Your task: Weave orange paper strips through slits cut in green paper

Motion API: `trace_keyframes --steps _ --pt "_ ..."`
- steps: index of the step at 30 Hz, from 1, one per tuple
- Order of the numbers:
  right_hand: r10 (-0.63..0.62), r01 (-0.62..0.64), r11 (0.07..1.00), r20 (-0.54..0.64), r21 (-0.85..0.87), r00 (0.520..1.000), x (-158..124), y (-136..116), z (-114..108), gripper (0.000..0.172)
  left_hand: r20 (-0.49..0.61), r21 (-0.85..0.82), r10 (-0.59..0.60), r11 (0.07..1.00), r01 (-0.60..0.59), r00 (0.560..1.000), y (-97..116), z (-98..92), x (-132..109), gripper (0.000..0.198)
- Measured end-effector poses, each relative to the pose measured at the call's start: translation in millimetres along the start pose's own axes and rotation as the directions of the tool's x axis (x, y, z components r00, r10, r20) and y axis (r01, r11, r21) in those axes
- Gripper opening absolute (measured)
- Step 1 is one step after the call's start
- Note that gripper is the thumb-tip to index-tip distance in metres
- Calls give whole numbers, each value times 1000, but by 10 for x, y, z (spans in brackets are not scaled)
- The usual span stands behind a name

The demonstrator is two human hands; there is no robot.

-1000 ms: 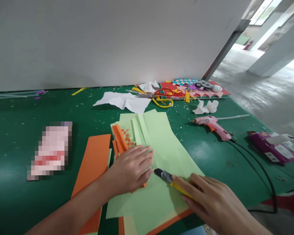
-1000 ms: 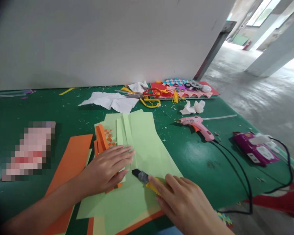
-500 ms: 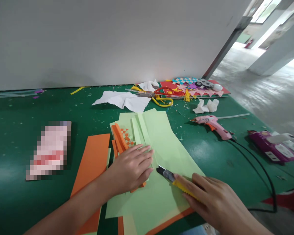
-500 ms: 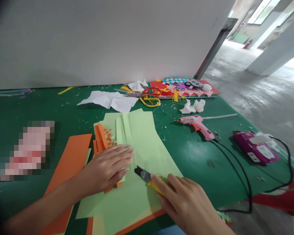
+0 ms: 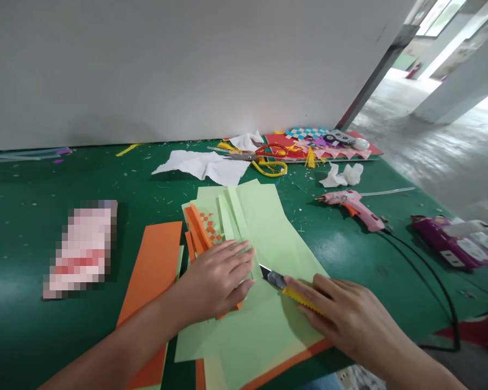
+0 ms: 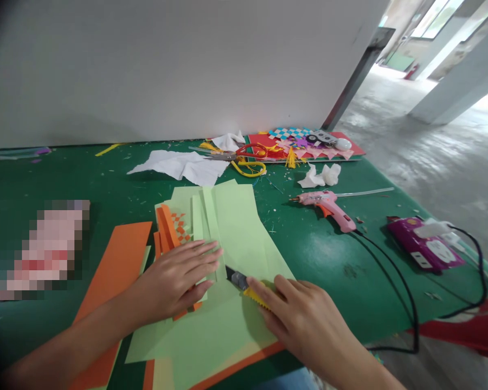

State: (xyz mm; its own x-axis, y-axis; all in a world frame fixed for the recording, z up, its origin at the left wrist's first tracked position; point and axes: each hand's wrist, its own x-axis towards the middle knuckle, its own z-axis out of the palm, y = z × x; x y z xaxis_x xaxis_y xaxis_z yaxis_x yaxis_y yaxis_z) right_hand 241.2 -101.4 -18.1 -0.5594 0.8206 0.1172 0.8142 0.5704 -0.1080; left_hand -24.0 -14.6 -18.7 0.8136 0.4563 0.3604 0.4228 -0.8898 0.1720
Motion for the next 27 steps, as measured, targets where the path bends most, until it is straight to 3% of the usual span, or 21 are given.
trace_keyframes --steps 15,27 --pt "26 -26 999 -4 -28 1000 151 92 50 39 7 0 -3 1000 3 1000 -4 8 -11 29" --pt "18 -18 1000 -1 -11 1000 -24 -18 15 39 -19 9 80 997 -80 997 116 -31 36 29"
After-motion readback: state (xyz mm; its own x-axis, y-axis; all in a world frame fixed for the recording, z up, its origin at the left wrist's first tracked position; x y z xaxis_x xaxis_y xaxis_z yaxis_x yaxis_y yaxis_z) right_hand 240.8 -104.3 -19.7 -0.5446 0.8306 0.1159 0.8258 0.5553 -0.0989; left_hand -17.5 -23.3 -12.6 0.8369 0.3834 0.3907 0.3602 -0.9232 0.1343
